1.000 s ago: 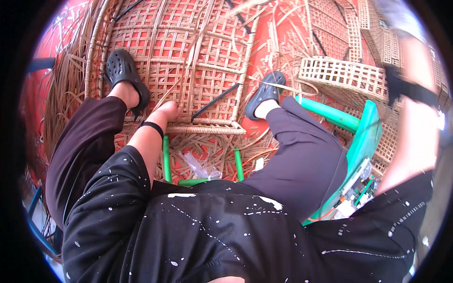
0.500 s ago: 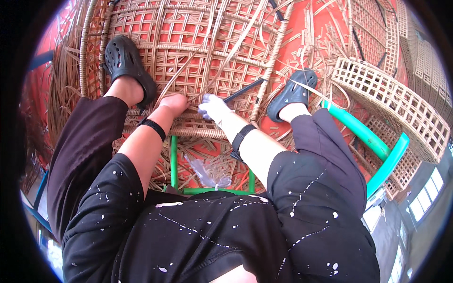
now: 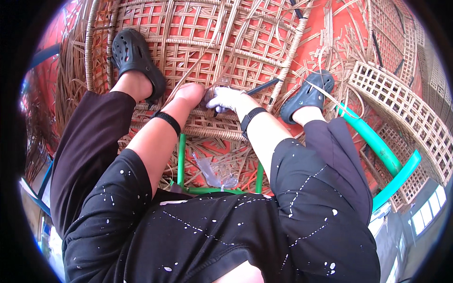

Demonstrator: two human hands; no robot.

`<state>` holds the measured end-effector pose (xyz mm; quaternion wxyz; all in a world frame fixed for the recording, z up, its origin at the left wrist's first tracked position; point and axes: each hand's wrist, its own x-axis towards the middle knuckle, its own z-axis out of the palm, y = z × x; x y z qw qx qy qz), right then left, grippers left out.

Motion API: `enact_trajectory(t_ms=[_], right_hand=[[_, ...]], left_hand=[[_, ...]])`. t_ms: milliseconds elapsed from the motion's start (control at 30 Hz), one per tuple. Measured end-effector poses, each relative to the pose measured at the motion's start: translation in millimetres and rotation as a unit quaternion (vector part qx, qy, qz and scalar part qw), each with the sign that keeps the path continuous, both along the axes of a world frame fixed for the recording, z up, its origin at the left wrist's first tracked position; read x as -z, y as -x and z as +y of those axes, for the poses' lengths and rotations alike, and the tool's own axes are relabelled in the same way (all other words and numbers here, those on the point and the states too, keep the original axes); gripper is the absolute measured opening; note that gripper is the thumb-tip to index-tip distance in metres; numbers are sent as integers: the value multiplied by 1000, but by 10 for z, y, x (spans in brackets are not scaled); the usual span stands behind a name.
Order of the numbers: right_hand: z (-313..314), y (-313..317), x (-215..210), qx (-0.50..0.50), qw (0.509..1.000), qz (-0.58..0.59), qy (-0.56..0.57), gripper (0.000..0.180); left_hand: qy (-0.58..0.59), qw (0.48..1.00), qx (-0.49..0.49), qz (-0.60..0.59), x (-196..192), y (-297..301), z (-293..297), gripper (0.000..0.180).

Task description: Weaving and securing bamboo or wicker strips onto the frame of a chair.

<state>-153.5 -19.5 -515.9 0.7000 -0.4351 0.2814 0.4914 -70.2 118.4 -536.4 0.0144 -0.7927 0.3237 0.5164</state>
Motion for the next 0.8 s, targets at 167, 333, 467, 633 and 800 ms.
enact_trajectory(t_ms=[167,333,467,633,800], right_hand=[[-70,112,324,-315,897,-242,191,51],[72,141,-124,-365,854,-224,296,59],[207,254,-203,-341,840,-237,348,57],[202,229,-100,-359,794,-238,428,40],[178,253,-29,-396,789,-203,424,34]], left_hand=[[-16,989,-92,110,-62,-126,-223,45],[-15,975,-105,197,-145,-198,-148,44],[-53,911,-292,286,-100,-90,-25,37],[-22,887,-355,295,-56,95,6,34],[40,901,-315,297,-56,167,46,31]])
